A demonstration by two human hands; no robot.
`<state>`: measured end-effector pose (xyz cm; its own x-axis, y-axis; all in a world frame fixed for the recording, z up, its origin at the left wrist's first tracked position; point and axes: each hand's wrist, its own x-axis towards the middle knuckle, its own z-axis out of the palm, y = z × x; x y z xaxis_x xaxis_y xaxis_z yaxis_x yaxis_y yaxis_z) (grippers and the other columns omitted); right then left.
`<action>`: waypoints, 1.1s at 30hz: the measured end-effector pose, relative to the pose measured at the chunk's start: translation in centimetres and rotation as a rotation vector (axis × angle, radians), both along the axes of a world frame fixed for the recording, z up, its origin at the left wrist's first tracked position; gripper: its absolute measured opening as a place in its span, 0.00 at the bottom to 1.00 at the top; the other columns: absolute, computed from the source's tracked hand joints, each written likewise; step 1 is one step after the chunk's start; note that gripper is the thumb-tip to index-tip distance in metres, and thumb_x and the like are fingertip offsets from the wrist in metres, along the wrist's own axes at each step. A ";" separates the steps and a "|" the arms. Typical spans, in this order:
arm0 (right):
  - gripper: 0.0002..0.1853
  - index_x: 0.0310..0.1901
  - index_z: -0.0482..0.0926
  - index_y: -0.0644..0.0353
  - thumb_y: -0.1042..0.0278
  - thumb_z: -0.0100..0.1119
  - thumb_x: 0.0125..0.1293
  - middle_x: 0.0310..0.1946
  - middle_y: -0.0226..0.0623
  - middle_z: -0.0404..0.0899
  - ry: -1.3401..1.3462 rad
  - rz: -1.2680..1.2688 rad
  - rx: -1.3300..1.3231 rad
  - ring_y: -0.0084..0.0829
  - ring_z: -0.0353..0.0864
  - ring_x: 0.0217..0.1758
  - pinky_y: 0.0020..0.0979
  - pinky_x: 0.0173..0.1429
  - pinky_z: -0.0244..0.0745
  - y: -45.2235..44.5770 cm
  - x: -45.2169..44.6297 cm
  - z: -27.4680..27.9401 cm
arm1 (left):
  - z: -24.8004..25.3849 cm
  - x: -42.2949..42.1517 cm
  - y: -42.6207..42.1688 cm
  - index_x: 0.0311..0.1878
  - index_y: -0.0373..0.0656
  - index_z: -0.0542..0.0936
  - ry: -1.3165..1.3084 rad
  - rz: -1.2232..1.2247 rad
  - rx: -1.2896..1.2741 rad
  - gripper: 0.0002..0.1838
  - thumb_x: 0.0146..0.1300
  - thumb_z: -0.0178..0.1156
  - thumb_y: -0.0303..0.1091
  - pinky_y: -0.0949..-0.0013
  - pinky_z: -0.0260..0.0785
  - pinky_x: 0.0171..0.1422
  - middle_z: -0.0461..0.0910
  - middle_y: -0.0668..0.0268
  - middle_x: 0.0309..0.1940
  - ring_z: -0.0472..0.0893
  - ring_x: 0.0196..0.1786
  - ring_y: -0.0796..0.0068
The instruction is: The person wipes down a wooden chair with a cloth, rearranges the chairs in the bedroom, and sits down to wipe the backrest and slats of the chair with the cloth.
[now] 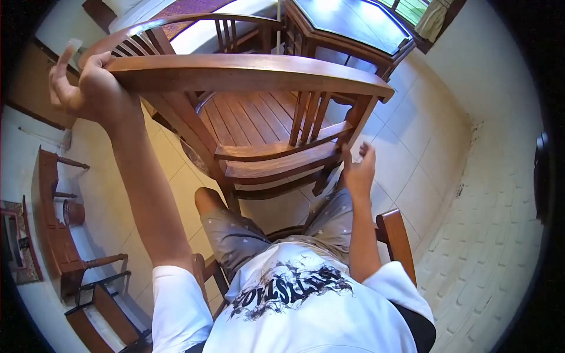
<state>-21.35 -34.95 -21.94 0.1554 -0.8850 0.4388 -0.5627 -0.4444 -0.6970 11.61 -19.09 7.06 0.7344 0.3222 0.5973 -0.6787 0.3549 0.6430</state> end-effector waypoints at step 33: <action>0.26 0.66 0.67 0.65 0.65 0.53 0.69 0.60 0.57 0.74 0.426 0.010 1.015 0.52 0.75 0.62 0.46 0.63 0.70 21.3 -22.4 -11.9 | -1.8 9.3 -2.2 0.24 0.38 0.81 -0.104 -0.072 -0.022 0.17 0.49 0.39 0.20 0.78 0.63 0.48 0.82 0.63 0.26 0.74 0.32 0.74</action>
